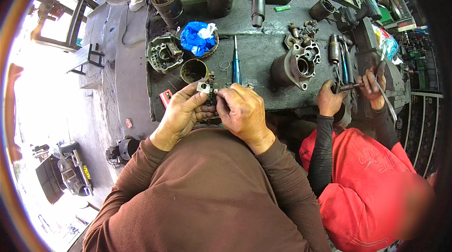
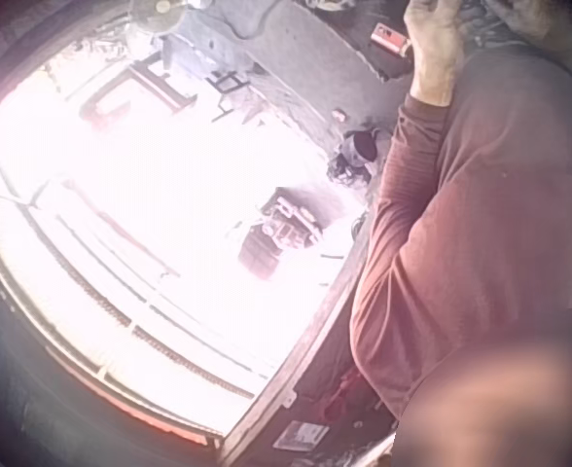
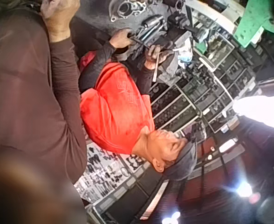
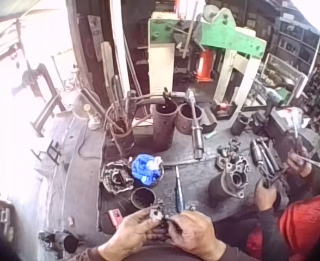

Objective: The person uses pliers and a screwdriver to manipulate small mechanical components on a workbench. They repeatedly adjust and reposition parts, occasionally using a small red box and a blue cloth while another person works nearby.

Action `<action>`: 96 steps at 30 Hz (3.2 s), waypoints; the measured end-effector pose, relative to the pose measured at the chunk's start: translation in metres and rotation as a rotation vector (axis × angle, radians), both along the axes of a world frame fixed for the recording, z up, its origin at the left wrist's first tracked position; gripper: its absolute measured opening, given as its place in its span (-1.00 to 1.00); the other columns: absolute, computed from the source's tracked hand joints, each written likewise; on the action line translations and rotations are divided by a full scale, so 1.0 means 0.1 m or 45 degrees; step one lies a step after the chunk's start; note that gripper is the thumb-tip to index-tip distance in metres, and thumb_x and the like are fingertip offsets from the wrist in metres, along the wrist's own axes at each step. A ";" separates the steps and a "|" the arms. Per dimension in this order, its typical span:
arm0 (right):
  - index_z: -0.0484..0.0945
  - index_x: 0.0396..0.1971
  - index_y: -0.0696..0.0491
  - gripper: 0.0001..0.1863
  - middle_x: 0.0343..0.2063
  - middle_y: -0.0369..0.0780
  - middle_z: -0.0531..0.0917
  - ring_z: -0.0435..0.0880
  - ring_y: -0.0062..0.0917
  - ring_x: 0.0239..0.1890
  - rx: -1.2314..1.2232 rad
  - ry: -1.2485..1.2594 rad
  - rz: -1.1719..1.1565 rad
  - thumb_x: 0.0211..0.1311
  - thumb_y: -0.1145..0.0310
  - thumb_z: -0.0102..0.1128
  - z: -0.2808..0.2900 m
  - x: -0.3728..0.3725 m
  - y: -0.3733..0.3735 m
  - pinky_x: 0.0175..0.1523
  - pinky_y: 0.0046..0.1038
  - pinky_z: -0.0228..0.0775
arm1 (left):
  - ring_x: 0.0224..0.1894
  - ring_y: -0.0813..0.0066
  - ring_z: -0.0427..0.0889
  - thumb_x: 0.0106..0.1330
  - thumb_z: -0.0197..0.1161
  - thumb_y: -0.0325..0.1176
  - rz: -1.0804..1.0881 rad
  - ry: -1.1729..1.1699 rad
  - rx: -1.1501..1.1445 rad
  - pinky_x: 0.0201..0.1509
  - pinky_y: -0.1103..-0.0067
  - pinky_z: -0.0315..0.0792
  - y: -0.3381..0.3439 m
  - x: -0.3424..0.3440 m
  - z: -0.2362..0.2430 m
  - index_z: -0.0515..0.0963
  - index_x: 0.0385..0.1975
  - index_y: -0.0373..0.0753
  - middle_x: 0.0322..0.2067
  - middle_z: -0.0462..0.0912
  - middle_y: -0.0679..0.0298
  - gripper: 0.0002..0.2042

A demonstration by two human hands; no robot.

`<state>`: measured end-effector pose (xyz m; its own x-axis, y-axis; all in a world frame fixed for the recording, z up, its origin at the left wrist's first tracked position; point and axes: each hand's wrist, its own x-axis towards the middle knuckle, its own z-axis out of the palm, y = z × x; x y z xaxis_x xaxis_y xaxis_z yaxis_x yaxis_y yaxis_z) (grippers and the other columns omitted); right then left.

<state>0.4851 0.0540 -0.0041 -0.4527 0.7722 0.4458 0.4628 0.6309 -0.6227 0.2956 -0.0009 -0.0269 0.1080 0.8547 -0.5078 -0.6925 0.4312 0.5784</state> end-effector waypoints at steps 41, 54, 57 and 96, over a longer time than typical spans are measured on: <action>0.39 0.47 0.21 -0.33 0.13 -0.16 0.70 0.71 -0.55 -0.03 -1.420 0.993 0.343 0.49 0.29 0.39 -0.25 0.25 -0.06 0.02 -0.48 0.58 | 0.07 0.08 0.76 0.24 0.51 -0.57 -0.444 1.879 1.065 0.09 0.37 0.66 -0.11 -0.10 0.19 0.46 0.45 -0.21 0.07 0.67 0.05 -0.29; 0.48 0.38 0.16 -0.50 0.06 -0.23 0.70 0.68 -0.58 -0.02 -1.796 1.144 0.356 0.56 0.36 0.31 -0.53 0.26 -0.07 0.12 -0.38 0.63 | -0.06 0.25 0.79 0.13 0.64 -0.46 -0.108 1.574 0.902 0.04 0.38 0.70 -0.19 -0.02 0.05 0.35 0.40 -0.31 -0.01 0.71 0.06 -0.19; 0.47 0.40 0.13 -0.51 0.02 -0.26 0.70 0.67 -0.60 -0.07 -1.923 1.258 0.372 0.59 0.33 0.27 -0.60 0.25 -0.10 0.09 -0.37 0.63 | -0.10 0.27 0.78 0.12 0.65 -0.45 -0.112 1.484 0.825 0.02 0.40 0.69 -0.19 0.00 0.05 0.34 0.42 -0.30 -0.05 0.71 0.08 -0.17; 0.65 0.23 0.12 -0.62 -0.12 -0.32 0.71 0.59 -0.69 -0.15 -0.831 0.270 0.225 0.45 0.52 0.39 -0.28 0.08 0.03 0.01 -0.56 0.51 | -0.29 0.41 0.77 0.66 0.17 -0.19 -0.090 -0.109 -0.289 -0.24 0.45 0.72 -0.14 -0.31 -0.22 0.61 0.12 -0.19 -0.22 0.74 0.23 -0.74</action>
